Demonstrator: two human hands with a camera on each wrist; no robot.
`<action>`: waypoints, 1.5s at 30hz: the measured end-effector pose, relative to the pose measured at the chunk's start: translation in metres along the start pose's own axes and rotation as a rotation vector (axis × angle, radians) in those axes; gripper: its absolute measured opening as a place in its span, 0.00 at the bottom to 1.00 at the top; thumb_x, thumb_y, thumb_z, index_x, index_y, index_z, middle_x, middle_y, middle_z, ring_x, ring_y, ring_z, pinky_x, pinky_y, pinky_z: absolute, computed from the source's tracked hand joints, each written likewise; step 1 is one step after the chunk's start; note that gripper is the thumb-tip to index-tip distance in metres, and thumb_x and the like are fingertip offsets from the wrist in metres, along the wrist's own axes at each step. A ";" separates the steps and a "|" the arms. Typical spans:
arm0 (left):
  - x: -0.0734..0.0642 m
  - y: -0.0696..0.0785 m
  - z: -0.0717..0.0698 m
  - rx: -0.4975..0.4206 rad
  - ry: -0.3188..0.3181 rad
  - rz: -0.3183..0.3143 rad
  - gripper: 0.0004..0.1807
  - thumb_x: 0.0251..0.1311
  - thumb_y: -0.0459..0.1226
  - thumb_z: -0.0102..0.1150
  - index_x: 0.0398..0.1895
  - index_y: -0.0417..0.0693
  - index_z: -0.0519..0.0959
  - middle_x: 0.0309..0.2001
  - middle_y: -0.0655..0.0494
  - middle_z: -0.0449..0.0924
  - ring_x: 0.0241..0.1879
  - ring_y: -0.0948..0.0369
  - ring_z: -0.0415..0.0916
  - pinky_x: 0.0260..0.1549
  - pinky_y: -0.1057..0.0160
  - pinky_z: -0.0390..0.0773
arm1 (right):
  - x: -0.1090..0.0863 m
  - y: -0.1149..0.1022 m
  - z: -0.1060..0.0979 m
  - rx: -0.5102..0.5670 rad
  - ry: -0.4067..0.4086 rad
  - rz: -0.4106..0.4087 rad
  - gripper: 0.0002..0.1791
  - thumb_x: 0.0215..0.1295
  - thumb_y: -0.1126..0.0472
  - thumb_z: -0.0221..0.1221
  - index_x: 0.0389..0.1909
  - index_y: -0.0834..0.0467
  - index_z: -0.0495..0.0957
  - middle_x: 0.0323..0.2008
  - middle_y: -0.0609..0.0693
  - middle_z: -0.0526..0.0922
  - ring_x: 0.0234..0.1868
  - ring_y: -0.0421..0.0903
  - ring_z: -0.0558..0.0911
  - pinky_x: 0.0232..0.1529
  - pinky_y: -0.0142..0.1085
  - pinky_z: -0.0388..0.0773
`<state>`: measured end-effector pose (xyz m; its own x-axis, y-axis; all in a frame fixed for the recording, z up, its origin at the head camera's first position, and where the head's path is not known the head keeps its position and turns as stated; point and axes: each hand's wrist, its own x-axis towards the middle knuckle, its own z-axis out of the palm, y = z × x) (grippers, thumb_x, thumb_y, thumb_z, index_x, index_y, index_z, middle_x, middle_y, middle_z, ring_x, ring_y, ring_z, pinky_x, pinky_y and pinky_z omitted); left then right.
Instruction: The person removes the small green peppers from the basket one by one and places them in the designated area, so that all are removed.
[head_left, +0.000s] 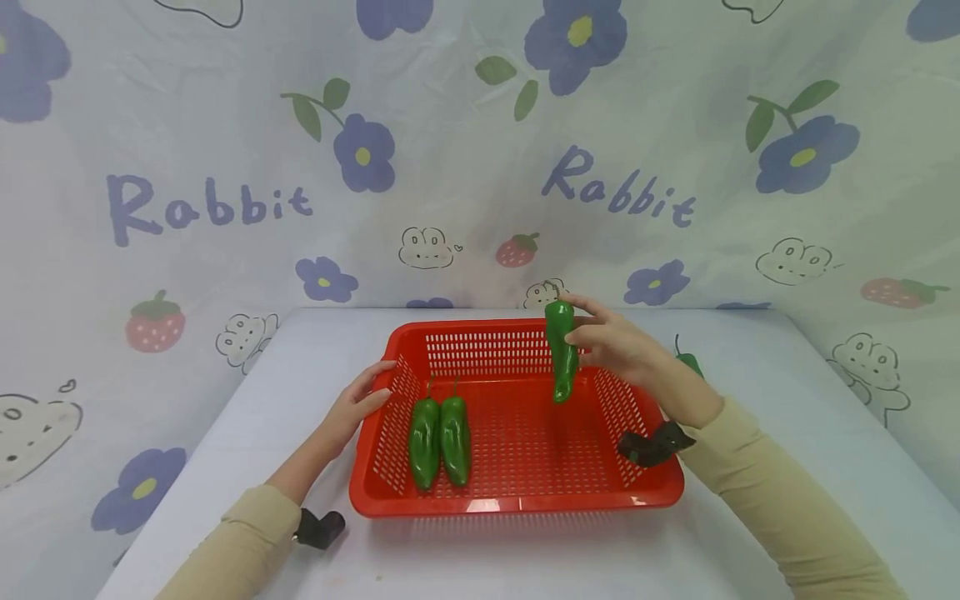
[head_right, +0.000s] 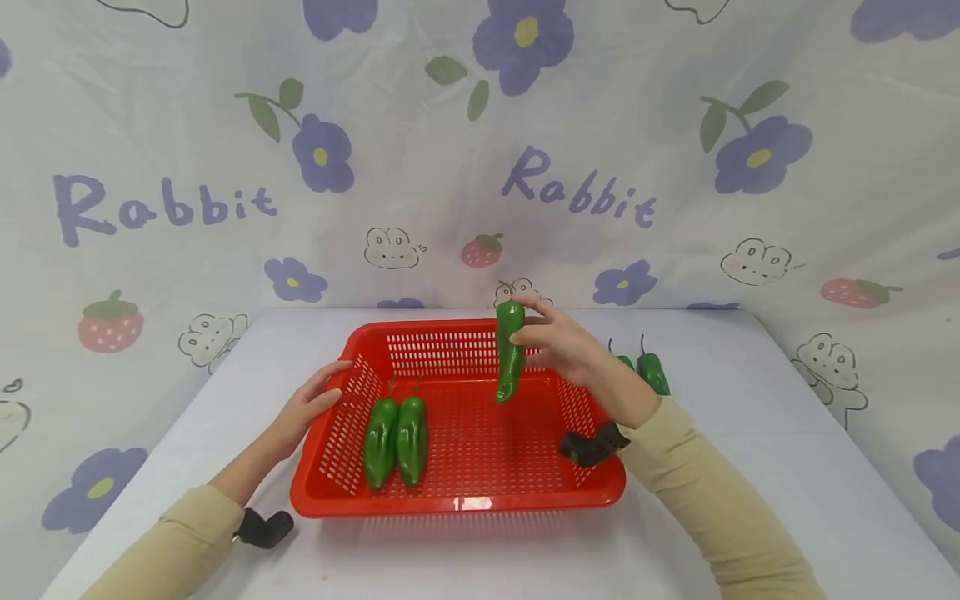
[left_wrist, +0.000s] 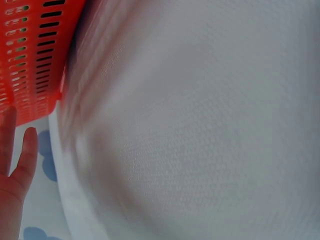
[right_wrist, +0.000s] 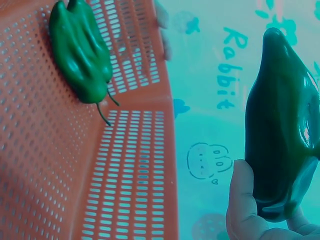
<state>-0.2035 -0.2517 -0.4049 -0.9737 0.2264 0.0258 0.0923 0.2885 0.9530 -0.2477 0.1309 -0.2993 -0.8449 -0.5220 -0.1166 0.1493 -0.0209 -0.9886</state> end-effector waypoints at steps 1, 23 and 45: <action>0.000 0.000 0.000 -0.001 -0.001 0.000 0.26 0.66 0.40 0.42 0.66 0.45 0.55 0.61 0.35 0.59 0.44 0.71 0.71 0.40 0.66 0.79 | -0.001 0.000 -0.001 0.011 0.003 0.001 0.32 0.57 0.70 0.48 0.64 0.53 0.53 0.49 0.53 0.68 0.45 0.47 0.74 0.44 0.40 0.76; -0.001 0.000 -0.001 -0.022 -0.010 0.006 0.27 0.66 0.39 0.43 0.67 0.45 0.55 0.62 0.35 0.59 0.44 0.70 0.72 0.40 0.64 0.79 | -0.019 -0.003 -0.030 0.132 0.016 -0.059 0.24 0.59 0.73 0.45 0.54 0.47 0.61 0.41 0.46 0.73 0.38 0.41 0.75 0.40 0.37 0.75; 0.001 -0.002 -0.001 -0.031 -0.015 0.000 0.26 0.66 0.40 0.42 0.66 0.46 0.55 0.62 0.36 0.58 0.43 0.70 0.72 0.39 0.64 0.80 | -0.037 -0.002 -0.055 0.145 0.048 -0.034 0.29 0.60 0.71 0.45 0.60 0.48 0.55 0.38 0.43 0.76 0.36 0.40 0.76 0.41 0.39 0.73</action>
<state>-0.2049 -0.2529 -0.4062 -0.9706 0.2398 0.0212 0.0852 0.2600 0.9618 -0.2446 0.1969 -0.2978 -0.8737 -0.4780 -0.0906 0.1896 -0.1629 -0.9682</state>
